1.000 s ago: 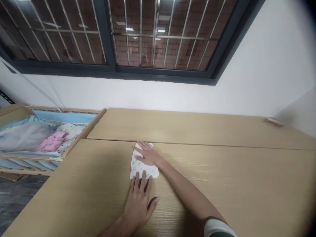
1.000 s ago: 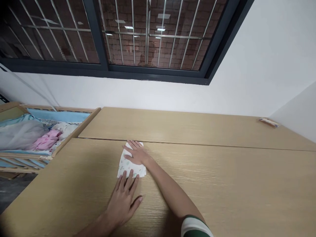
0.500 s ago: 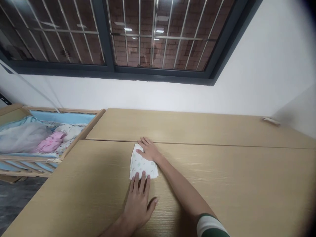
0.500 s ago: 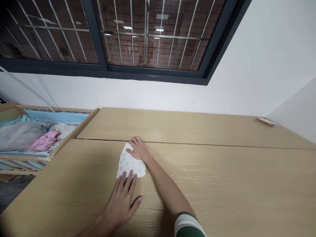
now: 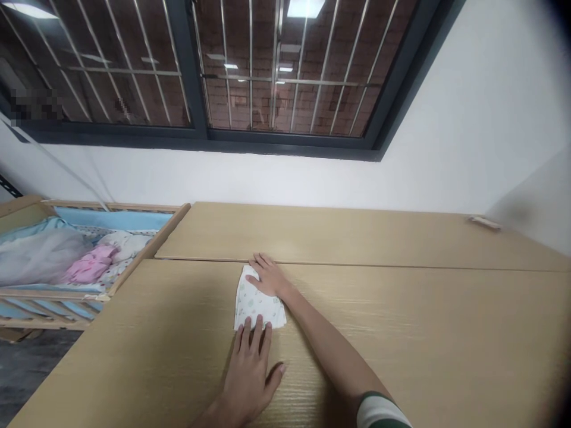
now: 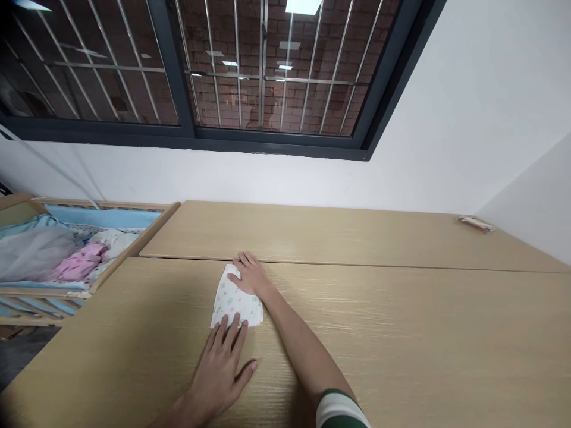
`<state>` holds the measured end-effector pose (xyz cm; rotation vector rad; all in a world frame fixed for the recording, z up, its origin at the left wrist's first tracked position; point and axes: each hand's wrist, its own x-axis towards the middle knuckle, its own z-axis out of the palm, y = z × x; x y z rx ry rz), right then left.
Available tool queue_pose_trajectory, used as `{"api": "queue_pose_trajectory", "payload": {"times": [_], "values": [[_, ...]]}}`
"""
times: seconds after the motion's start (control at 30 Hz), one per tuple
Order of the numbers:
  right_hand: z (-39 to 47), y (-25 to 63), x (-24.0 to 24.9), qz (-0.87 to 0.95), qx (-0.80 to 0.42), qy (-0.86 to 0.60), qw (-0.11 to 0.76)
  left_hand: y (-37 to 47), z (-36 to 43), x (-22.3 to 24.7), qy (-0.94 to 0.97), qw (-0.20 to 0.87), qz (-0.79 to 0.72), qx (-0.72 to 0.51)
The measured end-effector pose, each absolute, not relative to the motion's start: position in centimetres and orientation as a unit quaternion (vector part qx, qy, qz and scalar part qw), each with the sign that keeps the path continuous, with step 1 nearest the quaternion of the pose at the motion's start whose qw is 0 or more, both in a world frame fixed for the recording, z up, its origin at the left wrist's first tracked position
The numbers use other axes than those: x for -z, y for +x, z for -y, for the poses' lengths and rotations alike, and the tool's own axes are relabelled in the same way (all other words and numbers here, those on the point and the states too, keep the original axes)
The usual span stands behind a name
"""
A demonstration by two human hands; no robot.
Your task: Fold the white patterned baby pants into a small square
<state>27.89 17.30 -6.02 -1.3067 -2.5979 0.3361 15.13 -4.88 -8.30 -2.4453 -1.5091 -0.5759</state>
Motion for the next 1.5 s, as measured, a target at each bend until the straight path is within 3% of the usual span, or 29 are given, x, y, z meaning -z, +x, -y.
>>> {"api": "queue_pose_trajectory", "payload": {"times": [0.33, 0.53, 0.67, 1.2, 1.5], "values": [[-16.6, 27.6, 5.2, 0.886, -0.071, -0.442, 0.126, 11.0, 0.3, 6.9, -0.861, -0.011, 0.461, 0.215], [-14.4, 27.3, 3.7, 0.906, -0.008, -0.386, 0.173, 9.0, -2.0, 7.1, -0.871, -0.003, 0.437, 0.225], [-11.0, 27.5, 3.1, 0.909, -0.052, -0.365, 0.193, 9.1, -2.4, 7.4, -0.867, -0.005, 0.442, 0.23], [-3.8, 30.5, -0.2, 0.899, -0.196, -0.371, 0.12, 8.1, -1.4, 5.1, -0.841, -0.138, 0.488, 0.187], [-3.4, 30.1, -1.1, 0.902, -0.201, -0.377, 0.072, 7.6, -0.7, 4.2, -0.815, -0.214, 0.498, 0.203]]}}
